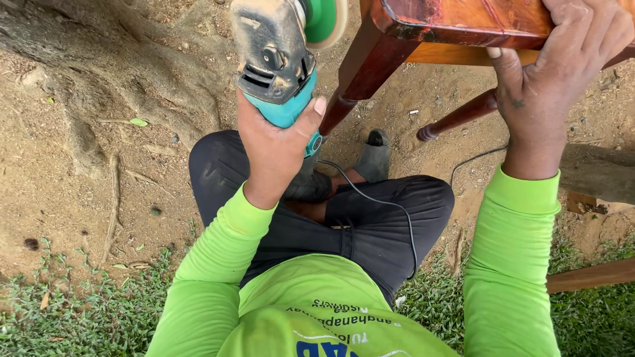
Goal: Polishing a wooden table using a power sander.
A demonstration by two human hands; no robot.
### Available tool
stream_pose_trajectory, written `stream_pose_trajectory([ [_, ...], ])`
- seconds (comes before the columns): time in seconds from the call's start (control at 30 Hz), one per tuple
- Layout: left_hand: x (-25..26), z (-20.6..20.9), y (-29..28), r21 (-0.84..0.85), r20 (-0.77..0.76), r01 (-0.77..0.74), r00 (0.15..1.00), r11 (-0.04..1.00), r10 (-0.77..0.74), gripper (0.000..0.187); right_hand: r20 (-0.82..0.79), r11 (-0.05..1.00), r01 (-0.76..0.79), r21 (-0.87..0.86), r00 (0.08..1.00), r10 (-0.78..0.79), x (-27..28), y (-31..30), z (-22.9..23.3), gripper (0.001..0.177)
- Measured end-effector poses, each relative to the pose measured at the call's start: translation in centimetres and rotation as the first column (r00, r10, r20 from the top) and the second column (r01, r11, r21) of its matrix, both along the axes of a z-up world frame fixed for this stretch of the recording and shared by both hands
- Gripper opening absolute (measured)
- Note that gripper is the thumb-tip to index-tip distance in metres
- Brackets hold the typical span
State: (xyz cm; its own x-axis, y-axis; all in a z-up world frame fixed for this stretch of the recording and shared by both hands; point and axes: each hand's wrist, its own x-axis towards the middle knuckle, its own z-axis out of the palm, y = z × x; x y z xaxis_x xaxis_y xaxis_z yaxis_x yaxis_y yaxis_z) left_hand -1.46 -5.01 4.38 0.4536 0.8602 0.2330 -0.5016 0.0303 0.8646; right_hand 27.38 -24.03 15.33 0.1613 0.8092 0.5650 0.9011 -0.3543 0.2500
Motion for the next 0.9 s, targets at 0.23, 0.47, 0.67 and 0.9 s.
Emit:
stream_pose_trajectory([
  [0.23,0.1,1.2,0.4,-0.022,-0.022,0.052,0.998,0.998,-0.052,0.065,0.025,0.998,-0.053,-0.019,0.998,0.053,0.3,0.8,0.9,0.053],
  [0.47,0.9,1.2,0.4,0.124,-0.107,-0.001,0.994,0.992,0.014,0.063,0.04,0.997,-0.064,-0.053,0.997,0.066,1.8,0.6,0.4,0.054],
  [0.67,1.9,1.1,0.2,0.128,-0.123,0.002,0.992,0.992,0.014,0.065,-0.008,0.996,-0.064,-0.058,0.998,0.064,1.8,0.7,0.6,0.059],
  [0.9,2.7,3.6,-2.0,0.288,-0.279,-0.126,0.937,0.949,0.209,0.075,0.005,0.995,-0.08,-0.052,0.997,0.081,2.9,0.1,-0.1,0.061],
])
